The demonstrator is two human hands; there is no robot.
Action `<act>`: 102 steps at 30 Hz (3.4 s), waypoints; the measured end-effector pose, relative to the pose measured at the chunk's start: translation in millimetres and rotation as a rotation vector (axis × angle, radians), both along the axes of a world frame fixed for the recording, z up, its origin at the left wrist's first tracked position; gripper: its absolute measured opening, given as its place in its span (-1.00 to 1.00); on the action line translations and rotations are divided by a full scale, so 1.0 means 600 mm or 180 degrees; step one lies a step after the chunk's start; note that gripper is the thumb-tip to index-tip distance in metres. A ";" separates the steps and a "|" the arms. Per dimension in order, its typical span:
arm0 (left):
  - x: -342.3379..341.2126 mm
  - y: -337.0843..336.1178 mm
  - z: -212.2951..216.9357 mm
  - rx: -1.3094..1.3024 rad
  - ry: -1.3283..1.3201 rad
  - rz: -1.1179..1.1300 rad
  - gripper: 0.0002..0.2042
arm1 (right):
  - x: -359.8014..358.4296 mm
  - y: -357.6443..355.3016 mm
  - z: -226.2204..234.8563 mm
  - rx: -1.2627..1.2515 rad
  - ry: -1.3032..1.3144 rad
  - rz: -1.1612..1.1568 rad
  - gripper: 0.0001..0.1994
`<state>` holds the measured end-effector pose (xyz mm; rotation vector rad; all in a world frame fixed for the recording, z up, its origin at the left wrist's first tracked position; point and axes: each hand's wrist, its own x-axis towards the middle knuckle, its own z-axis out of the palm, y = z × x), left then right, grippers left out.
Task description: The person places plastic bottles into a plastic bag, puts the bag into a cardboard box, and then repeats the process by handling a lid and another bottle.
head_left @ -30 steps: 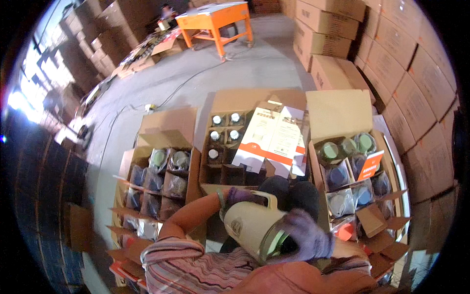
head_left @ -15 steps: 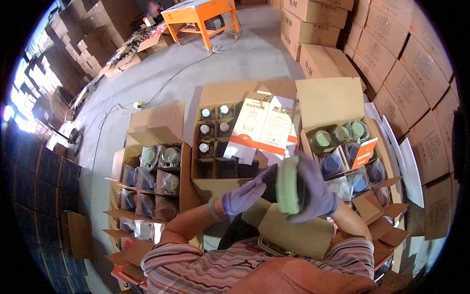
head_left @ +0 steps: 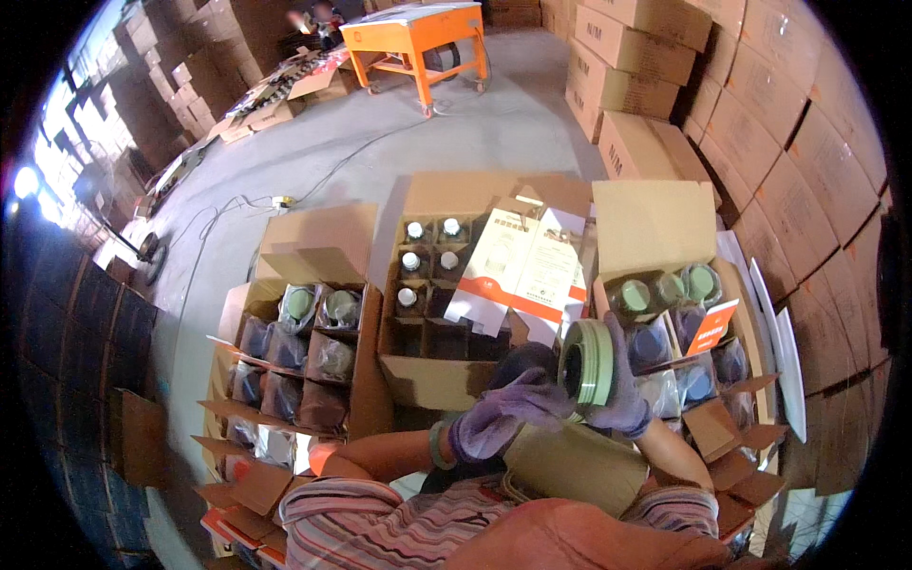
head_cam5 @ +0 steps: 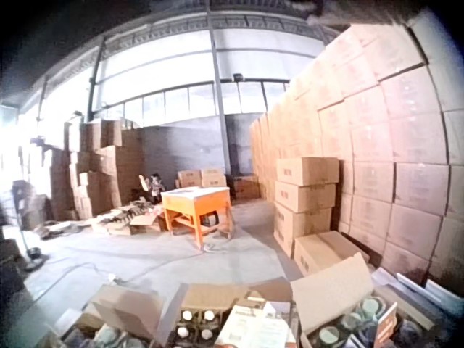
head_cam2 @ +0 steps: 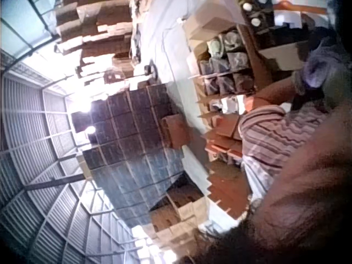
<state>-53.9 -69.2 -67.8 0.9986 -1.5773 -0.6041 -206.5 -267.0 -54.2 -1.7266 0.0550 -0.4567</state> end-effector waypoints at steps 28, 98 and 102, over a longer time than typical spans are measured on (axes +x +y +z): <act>-0.072 0.085 -0.056 0.0504 -0.1830 0.1503 -0.38 | 0.007 0.033 -0.017 0.0789 0.1301 -0.0028 -0.39; 0.188 0.156 0.043 0.0408 0.4064 0.2182 -0.68 | 0.023 0.034 0.068 -0.0811 0.0332 -0.0019 -0.23; 0.079 0.107 0.084 0.0089 0.3857 0.1871 -0.58 | 0.011 0.064 0.124 0.1457 0.0191 0.0408 -0.01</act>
